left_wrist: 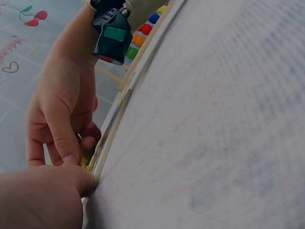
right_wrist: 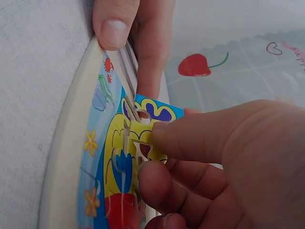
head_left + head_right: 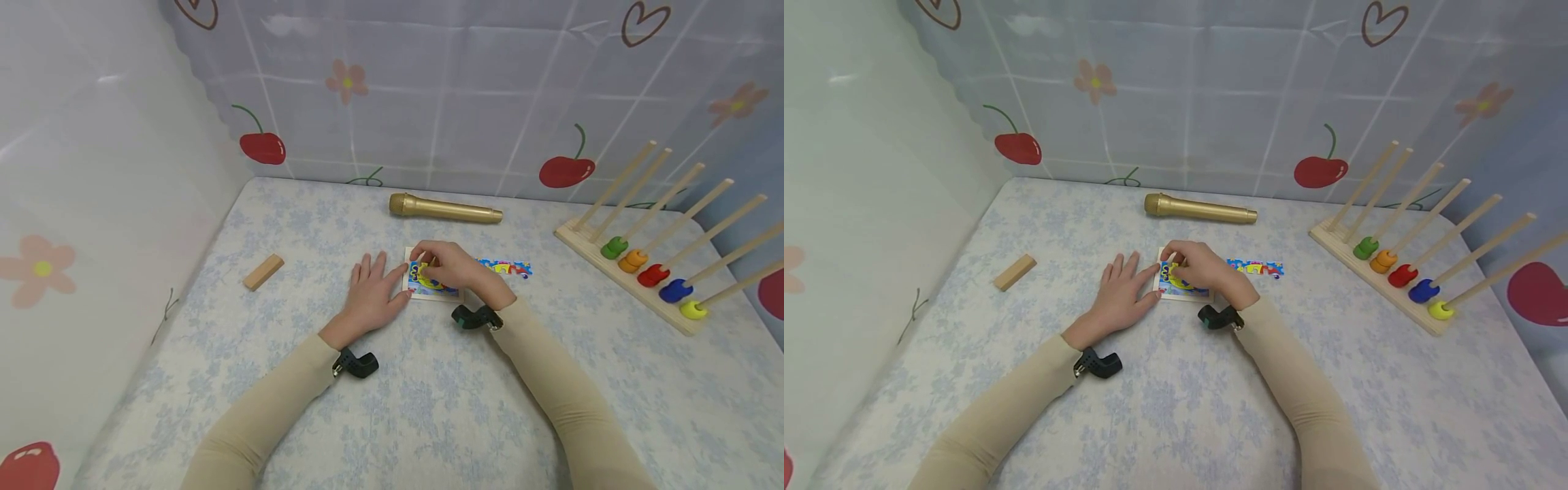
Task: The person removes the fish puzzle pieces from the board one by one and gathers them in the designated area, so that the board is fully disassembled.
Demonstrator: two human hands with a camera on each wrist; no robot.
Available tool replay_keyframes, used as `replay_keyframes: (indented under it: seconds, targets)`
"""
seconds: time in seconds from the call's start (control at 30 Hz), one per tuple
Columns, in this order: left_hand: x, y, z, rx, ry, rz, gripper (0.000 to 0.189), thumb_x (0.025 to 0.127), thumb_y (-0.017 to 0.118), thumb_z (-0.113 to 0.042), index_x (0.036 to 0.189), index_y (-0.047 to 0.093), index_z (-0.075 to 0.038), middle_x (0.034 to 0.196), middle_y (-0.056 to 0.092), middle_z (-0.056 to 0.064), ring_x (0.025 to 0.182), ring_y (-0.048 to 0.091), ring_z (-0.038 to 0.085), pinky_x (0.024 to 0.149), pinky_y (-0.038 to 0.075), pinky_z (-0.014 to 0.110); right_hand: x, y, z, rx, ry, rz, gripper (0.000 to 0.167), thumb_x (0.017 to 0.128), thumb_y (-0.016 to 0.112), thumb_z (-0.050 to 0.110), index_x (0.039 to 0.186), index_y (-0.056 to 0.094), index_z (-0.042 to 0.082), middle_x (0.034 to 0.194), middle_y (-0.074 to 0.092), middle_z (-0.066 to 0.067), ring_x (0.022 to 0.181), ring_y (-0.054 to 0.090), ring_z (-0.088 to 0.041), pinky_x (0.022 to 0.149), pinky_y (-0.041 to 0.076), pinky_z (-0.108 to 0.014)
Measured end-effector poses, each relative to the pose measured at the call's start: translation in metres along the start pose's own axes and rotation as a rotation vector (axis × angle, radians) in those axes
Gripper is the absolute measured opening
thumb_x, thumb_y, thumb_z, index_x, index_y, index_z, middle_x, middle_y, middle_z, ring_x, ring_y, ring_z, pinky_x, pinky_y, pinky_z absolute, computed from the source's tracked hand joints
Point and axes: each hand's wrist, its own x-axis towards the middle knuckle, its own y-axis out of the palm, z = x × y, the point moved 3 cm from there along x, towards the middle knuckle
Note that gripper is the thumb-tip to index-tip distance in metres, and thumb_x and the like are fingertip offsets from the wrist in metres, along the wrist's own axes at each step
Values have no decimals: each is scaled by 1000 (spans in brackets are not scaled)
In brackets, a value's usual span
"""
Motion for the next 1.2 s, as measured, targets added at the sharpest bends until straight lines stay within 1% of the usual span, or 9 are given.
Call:
replay_keyframes:
  seconds: [0.1, 0.27, 0.5, 0.63, 0.87, 0.93, 1.0, 1.2]
  targets:
    - [-1, 0, 0, 2, 3, -2, 57, 103, 53, -42, 156, 46, -22, 168, 21, 25, 156, 6, 52, 124, 10, 66, 0, -1, -1, 4, 10, -8, 23, 96, 65, 2, 118, 65, 9, 107, 71, -17, 80, 63, -22, 74, 51, -36]
    - [-1, 0, 0, 5, 11, -9, 57, 103, 53, -42, 155, 46, -22, 168, 22, 25, 156, 8, 52, 124, 11, 66, 2, 0, -5, -4, 23, -9, 23, 96, 65, 4, 118, 65, 9, 108, 71, -15, 83, 64, -23, 79, 52, -38]
    - [0, 0, 0, -3, 6, -7, 57, 103, 53, -42, 156, 46, -22, 168, 21, 25, 156, 7, 52, 124, 9, 66, 2, 1, -6, 9, 36, -9, 23, 96, 64, 4, 118, 65, 9, 109, 71, -16, 80, 63, -20, 72, 50, -33]
    - [0, 0, 0, -5, 7, -7, 57, 103, 53, -43, 155, 47, -22, 168, 21, 25, 156, 6, 52, 124, 10, 66, 1, 1, -4, 23, 63, -2, 23, 96, 64, 4, 119, 65, 9, 110, 71, -16, 79, 62, -21, 72, 50, -33]
    - [0, 0, -1, -6, 5, 4, 56, 103, 52, -42, 156, 46, -22, 168, 20, 25, 156, 6, 51, 125, 9, 66, 1, 1, -4, 14, 82, -11, 22, 96, 64, 5, 118, 65, 10, 111, 70, -15, 88, 63, -24, 76, 51, -36]
    - [0, -1, -1, -9, 6, 2, 56, 103, 53, -41, 156, 46, -22, 168, 21, 25, 156, 6, 52, 124, 9, 66, 1, 1, -5, 17, 84, -11, 22, 96, 64, 5, 118, 64, 10, 111, 70, -15, 88, 63, -24, 76, 51, -36]
    - [0, 0, 0, -9, 6, 1, 57, 103, 53, -42, 156, 46, -22, 168, 21, 25, 156, 6, 52, 124, 9, 66, 1, 1, -5, 21, 80, -9, 22, 97, 63, 5, 118, 64, 9, 111, 70, -15, 87, 63, -23, 75, 50, -35]
    - [0, 1, 1, -5, 6, -5, 57, 103, 53, -42, 155, 46, -22, 168, 21, 26, 156, 7, 52, 124, 10, 66, 0, -3, -4, 37, 72, -11, 24, 96, 62, 5, 120, 63, 8, 109, 70, -16, 76, 62, -19, 70, 51, -32]
